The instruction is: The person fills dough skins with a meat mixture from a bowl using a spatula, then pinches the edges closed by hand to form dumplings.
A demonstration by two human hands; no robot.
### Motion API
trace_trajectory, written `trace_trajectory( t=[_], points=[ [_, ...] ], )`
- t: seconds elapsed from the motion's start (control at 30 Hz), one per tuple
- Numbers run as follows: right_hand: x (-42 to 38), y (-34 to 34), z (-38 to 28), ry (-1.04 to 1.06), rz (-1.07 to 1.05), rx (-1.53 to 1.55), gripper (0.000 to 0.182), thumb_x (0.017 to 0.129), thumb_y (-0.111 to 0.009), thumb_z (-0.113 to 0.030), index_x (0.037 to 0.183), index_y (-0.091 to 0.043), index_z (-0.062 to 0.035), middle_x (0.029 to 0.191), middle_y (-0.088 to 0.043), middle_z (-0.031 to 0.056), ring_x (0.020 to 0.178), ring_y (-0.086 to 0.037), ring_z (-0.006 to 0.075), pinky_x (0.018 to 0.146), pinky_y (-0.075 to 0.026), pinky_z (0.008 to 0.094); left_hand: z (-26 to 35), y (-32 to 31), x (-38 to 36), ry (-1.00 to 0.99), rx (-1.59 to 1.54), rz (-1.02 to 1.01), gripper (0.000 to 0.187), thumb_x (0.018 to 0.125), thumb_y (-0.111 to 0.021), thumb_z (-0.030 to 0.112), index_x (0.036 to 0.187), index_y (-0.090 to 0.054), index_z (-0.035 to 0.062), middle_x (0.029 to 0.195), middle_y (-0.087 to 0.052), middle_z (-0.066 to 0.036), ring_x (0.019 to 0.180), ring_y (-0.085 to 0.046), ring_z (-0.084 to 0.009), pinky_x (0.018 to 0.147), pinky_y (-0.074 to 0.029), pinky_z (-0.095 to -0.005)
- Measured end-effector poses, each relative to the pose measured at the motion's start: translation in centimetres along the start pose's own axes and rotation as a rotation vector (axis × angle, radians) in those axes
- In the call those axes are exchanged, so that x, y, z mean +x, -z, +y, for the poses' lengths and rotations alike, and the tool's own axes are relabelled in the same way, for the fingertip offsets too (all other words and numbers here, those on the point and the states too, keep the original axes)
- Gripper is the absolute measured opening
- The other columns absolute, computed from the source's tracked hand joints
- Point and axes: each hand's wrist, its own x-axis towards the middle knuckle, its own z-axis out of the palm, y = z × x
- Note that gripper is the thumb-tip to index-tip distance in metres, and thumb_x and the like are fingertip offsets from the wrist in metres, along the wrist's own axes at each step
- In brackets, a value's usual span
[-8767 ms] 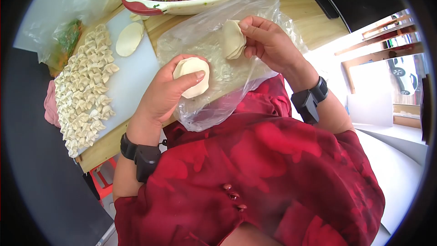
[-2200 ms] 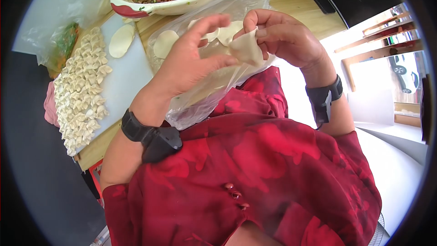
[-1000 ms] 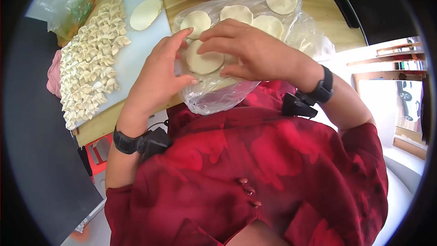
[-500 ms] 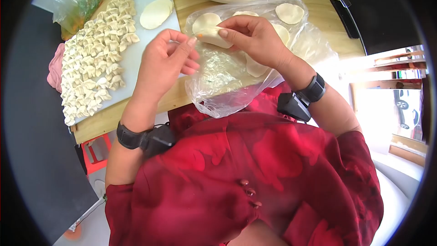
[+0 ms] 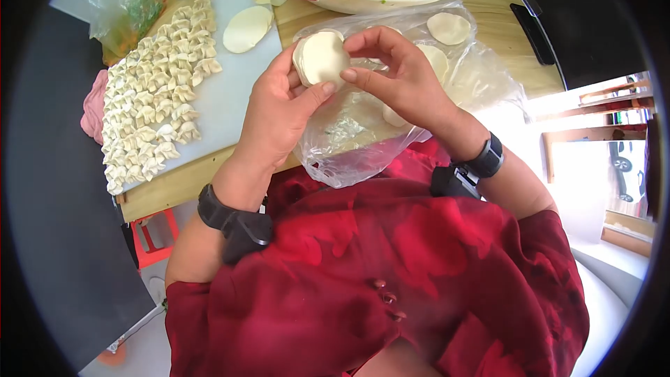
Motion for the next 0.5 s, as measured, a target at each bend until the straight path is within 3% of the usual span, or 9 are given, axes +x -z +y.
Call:
trace_trajectory(
  t=[0.17, 0.23, 0.37, 0.5],
  points=[
    [0.7, 0.3, -0.7, -0.051, -0.06, 0.264, 0.052, 0.088, -0.072, -0.009, 0.134, -0.048, -0.0043, 0.127, -0.056, 0.0086, 0.116, -0.057, 0.0211, 0.095, -0.051, 0.0343, 0.5, -0.1, 0.2, -0.148, 0.247, -0.143, 0.068, 0.088, -0.07, 0.002, 0.147, -0.037, 0.0015, 0.138, -0.052, -0.011, 0.116, -0.058, -0.0177, 0.097, -0.049, -0.0304],
    [0.7, 0.4, -1.1, -0.032, -0.066, 0.279, 0.054, 0.086, -0.074, -0.014, 0.133, -0.049, -0.0039, 0.125, -0.057, 0.0108, 0.115, -0.058, 0.0212, 0.095, -0.051, 0.0348, 1.0, -0.4, 0.1, -0.034, -0.015, -0.123, 0.074, 0.086, -0.072, 0.002, 0.149, -0.035, 0.0036, 0.141, -0.05, -0.011, 0.116, -0.058, -0.0162, 0.097, -0.049, -0.0303],
    [1.0, 0.4, -1.1, 0.116, -0.089, 0.141, 0.058, 0.085, -0.077, -0.02, 0.133, -0.049, -0.0035, 0.123, -0.058, 0.0138, 0.115, -0.059, 0.0239, 0.097, -0.051, 0.0367, 1.2, -0.3, -0.1, -0.085, -0.002, -0.127, 0.077, 0.084, -0.074, 0.002, 0.15, -0.034, 0.0058, 0.142, -0.047, -0.011, 0.114, -0.058, -0.0154, 0.096, -0.049, -0.0303],
    [0.9, 0.2, -1.1, 0.106, -0.071, 0.16, 0.058, 0.084, -0.078, -0.023, 0.13, -0.05, -0.0022, 0.121, -0.059, 0.0139, 0.117, -0.059, 0.0251, 0.098, -0.05, 0.0376, 1.2, 0.0, 0.1, -0.122, 0.062, -0.154, 0.075, 0.081, -0.077, 0.0, 0.146, -0.04, 0.0092, 0.141, -0.047, -0.011, 0.112, -0.057, -0.0164, 0.092, -0.052, -0.0307]
  ],
)
